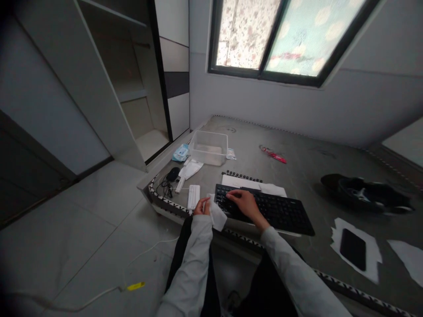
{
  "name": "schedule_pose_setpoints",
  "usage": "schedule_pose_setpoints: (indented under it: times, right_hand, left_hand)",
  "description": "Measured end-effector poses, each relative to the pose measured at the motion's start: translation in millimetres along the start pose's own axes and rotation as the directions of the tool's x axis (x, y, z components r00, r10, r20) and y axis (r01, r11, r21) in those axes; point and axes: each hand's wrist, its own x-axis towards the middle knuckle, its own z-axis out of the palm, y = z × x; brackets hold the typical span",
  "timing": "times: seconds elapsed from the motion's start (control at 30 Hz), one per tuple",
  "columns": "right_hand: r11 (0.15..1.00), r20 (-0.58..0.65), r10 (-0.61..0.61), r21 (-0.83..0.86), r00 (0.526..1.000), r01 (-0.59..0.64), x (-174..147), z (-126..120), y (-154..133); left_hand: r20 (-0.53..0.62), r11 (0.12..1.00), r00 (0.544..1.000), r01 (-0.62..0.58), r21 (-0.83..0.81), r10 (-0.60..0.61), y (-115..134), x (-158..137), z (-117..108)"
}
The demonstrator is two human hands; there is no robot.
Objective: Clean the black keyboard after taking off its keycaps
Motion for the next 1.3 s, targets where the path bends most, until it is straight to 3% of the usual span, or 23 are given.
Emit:
schedule_pose_setpoints:
  times: [0.07,0.17,0.3,0.37,0.6,0.93,1.3]
  right_hand:
    - [1.000,0.049,0.004,-0.031,0.999,-0.003,15.2,6.9,-5.7]
    - [0.997,0.102,0.022,-0.072,0.995,-0.015,29.3,17.5,-9.8]
    - [0.988,0.112,0.044,-0.151,0.993,-0.027,36.7,26.9,-8.5]
    - [0.982,0.100,0.046,-0.186,0.994,-0.027,37.9,29.9,-6.7]
    - [0.961,0.013,0.094,-0.261,0.995,-0.087,35.9,38.5,-4.2]
    - [0.972,0.000,0.143,-0.189,0.990,-0.141,34.5,41.6,-0.2]
    - [0.938,-0.018,0.154,-0.312,0.988,-0.152,29.4,39.4,-17.8]
  left_hand:
    - [0.088,0.995,0.996,-0.032,0.096,0.023,9.2,10.4,-1.1]
    - [0.125,0.969,0.991,0.018,0.245,-0.050,18.7,17.3,1.2]
    - [0.114,0.834,0.985,0.048,0.549,-0.132,26.6,15.2,5.4]
    - [0.134,0.792,0.981,0.029,0.610,-0.138,27.8,13.8,6.8]
    - [0.215,0.724,0.958,-0.011,0.689,-0.190,19.0,20.0,8.2]
    - [0.185,0.732,0.968,-0.003,0.682,-0.168,7.9,24.6,9.9]
    - [0.166,0.739,0.978,-0.019,0.674,-0.126,5.3,20.6,17.0]
